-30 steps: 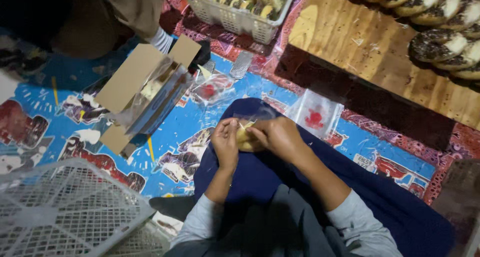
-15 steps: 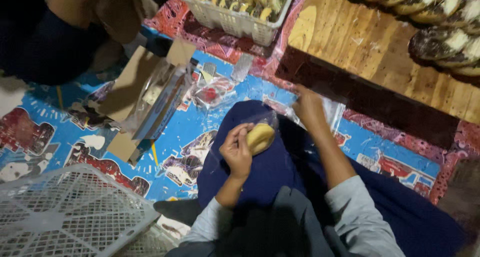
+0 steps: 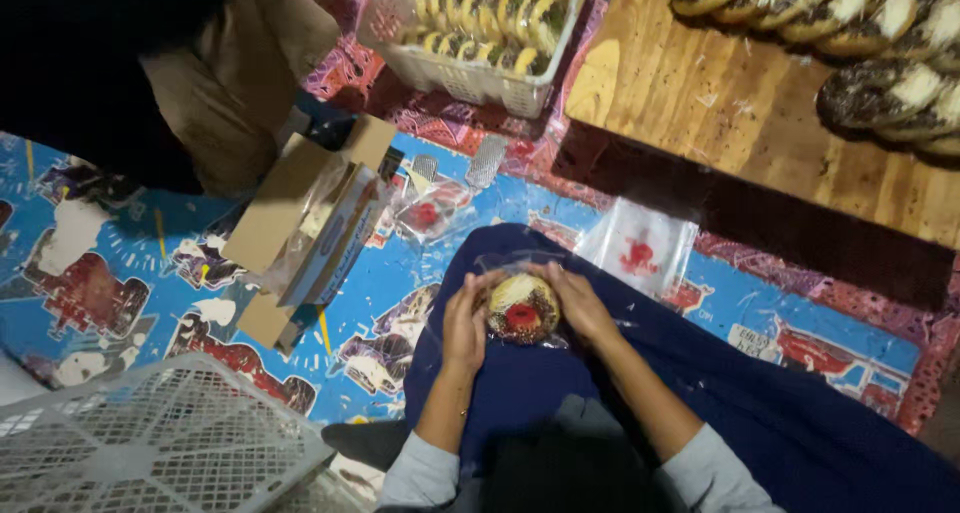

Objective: The person sits on the floor and repeatedly picks up pastries from a wooden board, places them into clear plastic bags, and sets the packaged items into a white basket. The person handles both plain and decorated pastries throughout the clip.

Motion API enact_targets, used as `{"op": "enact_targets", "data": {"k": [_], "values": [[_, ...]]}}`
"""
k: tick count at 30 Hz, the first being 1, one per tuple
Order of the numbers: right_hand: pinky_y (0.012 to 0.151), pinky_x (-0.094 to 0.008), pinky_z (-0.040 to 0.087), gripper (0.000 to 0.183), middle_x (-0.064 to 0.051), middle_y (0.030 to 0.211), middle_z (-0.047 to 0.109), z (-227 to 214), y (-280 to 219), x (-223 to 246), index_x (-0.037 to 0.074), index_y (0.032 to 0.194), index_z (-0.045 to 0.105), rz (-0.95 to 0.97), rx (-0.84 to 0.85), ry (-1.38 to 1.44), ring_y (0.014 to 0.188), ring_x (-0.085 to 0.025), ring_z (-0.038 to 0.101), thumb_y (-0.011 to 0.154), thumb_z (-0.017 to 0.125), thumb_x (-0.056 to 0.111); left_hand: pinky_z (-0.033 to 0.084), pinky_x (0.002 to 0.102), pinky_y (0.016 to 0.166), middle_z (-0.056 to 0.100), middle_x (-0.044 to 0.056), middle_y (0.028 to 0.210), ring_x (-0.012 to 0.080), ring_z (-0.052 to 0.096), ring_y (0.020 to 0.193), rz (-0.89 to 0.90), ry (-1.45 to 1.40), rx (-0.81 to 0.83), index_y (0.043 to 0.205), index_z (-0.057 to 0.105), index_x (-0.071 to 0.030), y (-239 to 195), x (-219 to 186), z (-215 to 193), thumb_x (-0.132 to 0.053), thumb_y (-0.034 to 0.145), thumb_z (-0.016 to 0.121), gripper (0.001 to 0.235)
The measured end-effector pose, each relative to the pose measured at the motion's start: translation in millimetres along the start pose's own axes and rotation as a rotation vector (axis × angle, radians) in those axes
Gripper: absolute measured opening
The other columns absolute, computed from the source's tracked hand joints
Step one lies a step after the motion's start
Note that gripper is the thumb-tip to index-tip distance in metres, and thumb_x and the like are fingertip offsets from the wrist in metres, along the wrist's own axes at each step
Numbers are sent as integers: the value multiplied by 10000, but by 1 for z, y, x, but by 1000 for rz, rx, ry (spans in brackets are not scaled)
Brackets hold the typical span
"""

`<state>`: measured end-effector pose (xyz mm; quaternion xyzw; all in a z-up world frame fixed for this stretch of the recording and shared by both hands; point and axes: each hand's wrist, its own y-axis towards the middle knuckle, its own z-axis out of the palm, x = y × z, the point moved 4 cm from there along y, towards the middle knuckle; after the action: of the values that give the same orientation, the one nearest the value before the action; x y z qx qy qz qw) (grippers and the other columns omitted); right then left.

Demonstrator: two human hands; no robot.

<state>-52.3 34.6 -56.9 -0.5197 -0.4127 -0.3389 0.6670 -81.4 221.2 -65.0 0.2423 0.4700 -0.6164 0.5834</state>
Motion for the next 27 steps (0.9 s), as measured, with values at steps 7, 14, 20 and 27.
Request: {"op": "enact_targets", "data": {"k": [7, 14, 20, 27], "values": [[796, -351, 495, 204, -155, 916, 608, -5, -28, 59, 6, 976, 679, -774, -495, -391, 867, -270, 607, 1044, 593, 179, 379, 222, 673, 594, 13, 996, 72, 444, 762, 460, 174, -34, 960, 621, -21, -1, -12, 3, -137, 1036, 676, 150], [658, -362, 452, 295, -121, 784, 532, -21, 0, -53, -22, 784, 566, -384, -417, -418, 698, -247, 558, 979, 732, 123, 508, 258, 641, 603, 71, 874, 120, 558, 753, 397, 747, -152, 853, 629, 2, -20, -6, 12, -97, 998, 677, 182], [803, -355, 547, 236, -107, 1030, 610, -111, 45, -162, 0, 1102, 573, -229, -539, 59, 917, -205, 654, 1036, 625, 221, 560, 281, 619, 651, 102, 890, 170, 659, 760, 491, 891, 117, 841, 627, 11, 4, 37, 71, -13, 892, 681, 78], [869, -433, 557, 379, -199, 1145, 682, -291, -12, -151, 24, 1290, 638, -263, -1022, -230, 996, -327, 676, 1126, 485, 330, 502, 530, 749, 569, 276, 1121, 475, 615, 903, 591, 1078, 558, 1171, 529, 18, 124, 164, 218, 46, 812, 624, 372]]}}
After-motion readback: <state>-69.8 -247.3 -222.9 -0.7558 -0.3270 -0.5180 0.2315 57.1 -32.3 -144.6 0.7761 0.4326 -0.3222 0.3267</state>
